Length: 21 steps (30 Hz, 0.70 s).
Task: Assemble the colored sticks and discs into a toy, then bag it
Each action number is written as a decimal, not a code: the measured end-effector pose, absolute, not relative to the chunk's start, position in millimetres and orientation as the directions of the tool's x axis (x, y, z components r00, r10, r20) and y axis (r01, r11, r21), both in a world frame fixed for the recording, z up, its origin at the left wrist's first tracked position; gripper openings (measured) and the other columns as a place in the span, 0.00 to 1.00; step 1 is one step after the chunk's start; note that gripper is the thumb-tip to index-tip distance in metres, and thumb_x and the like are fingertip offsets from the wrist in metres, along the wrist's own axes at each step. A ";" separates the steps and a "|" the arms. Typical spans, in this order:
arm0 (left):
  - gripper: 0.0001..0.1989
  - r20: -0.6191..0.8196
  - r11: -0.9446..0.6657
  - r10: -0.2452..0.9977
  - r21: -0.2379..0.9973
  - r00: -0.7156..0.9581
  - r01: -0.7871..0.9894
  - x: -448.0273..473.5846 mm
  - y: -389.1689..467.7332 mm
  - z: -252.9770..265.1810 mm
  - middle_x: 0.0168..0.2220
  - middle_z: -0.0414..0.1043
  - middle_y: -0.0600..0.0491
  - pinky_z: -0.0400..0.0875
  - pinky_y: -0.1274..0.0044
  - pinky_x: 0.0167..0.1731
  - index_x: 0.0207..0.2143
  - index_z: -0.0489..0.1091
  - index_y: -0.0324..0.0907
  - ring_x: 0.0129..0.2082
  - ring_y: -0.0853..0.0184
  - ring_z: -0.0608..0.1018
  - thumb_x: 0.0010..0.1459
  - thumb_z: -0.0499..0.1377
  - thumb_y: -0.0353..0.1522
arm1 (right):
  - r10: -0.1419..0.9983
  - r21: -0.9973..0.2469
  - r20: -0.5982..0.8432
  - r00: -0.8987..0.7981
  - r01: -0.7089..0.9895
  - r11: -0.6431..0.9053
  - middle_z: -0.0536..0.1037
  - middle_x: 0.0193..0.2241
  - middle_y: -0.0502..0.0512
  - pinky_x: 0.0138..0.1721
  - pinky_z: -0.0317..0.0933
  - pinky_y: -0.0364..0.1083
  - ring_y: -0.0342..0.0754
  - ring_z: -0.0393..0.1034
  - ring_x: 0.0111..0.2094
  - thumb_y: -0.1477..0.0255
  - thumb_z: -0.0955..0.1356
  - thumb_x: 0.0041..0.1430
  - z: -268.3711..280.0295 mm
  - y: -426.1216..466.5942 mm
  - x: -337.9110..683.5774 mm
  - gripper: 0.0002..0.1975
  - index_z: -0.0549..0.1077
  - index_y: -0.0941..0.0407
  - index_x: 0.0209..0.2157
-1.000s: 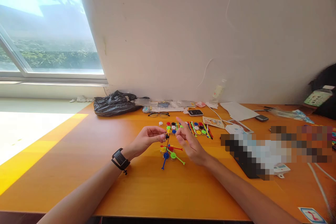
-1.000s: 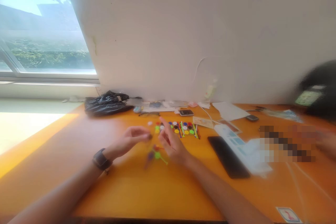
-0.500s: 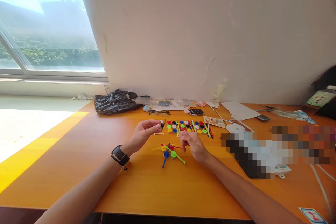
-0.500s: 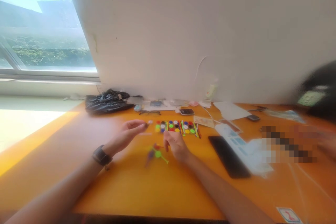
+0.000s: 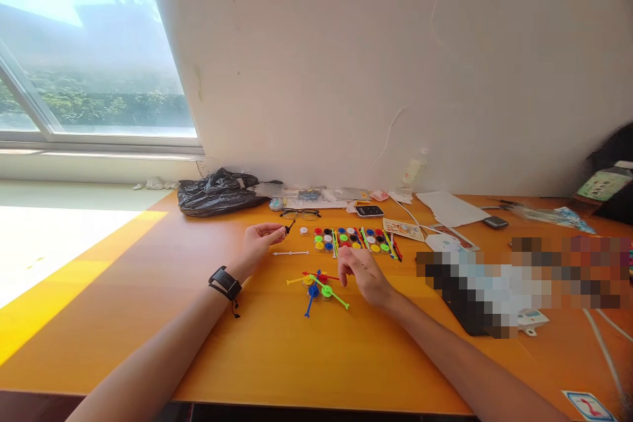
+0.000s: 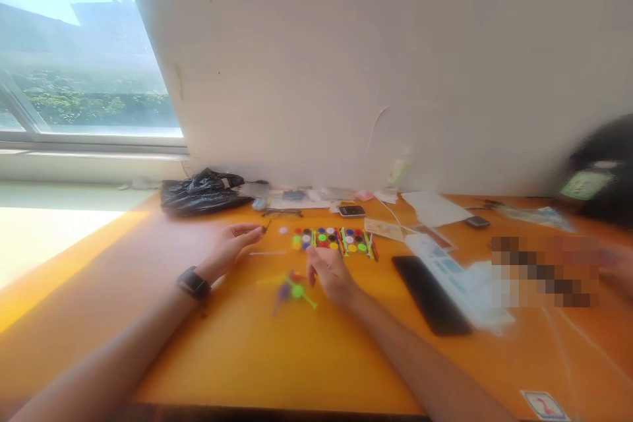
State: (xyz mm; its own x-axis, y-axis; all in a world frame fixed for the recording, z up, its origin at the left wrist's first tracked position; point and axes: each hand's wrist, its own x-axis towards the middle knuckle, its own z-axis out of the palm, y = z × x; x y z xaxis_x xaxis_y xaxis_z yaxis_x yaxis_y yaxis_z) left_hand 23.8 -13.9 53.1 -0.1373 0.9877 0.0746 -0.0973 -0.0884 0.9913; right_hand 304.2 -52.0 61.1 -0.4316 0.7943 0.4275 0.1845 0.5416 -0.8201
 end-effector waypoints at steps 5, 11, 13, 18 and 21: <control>0.23 0.063 -0.075 0.989 0.994 -0.135 -0.082 23.3 -13.2 50.2 0.33 0.83 0.43 0.78 0.70 0.40 0.35 0.81 0.35 0.33 0.62 0.82 0.44 0.78 0.43 | 0.793 -0.814 0.423 -0.439 0.201 0.545 0.71 0.17 0.51 0.34 0.60 0.47 0.45 0.65 0.24 0.51 0.56 0.76 61.5 -53.1 304.2 0.38 0.71 0.54 0.15; 0.23 0.100 -0.109 0.985 0.992 -0.142 -0.056 29.2 -16.1 54.4 0.35 0.82 0.45 0.76 0.74 0.38 0.39 0.81 0.35 0.34 0.64 0.81 0.50 0.75 0.44 | 0.781 -0.791 0.445 -0.438 0.216 0.572 0.71 0.20 0.51 0.31 0.59 0.46 0.45 0.64 0.25 0.52 0.57 0.76 61.6 -51.6 303.2 0.35 0.74 0.55 0.20; 0.22 0.135 -0.142 0.986 0.988 -0.094 -0.069 32.6 -18.3 56.0 0.38 0.82 0.44 0.76 0.75 0.37 0.42 0.80 0.36 0.36 0.64 0.81 0.53 0.72 0.44 | 0.786 -0.782 0.441 -0.434 0.244 0.573 0.70 0.21 0.50 0.29 0.57 0.46 0.45 0.63 0.25 0.54 0.60 0.75 61.4 -51.1 301.8 0.29 0.76 0.55 0.26; 0.21 0.118 -0.078 0.975 0.975 0.188 -0.208 44.0 -27.9 57.4 0.44 0.82 0.42 0.76 0.72 0.45 0.48 0.80 0.37 0.40 0.62 0.82 0.58 0.70 0.40 | 0.808 -0.766 0.463 -0.365 0.293 0.572 0.74 0.30 0.50 0.30 0.62 0.44 0.46 0.67 0.30 0.60 0.67 0.70 61.6 -51.5 296.9 0.12 0.76 0.54 0.43; 0.21 0.101 -0.044 0.954 0.979 0.281 -0.201 51.3 -37.2 62.2 0.50 0.81 0.41 0.75 0.70 0.50 0.51 0.80 0.38 0.43 0.61 0.83 0.57 0.71 0.37 | 0.799 -0.746 0.506 -0.326 0.300 0.595 0.77 0.38 0.55 0.35 0.68 0.46 0.47 0.71 0.35 0.62 0.67 0.70 63.5 -52.2 295.3 0.13 0.75 0.53 0.51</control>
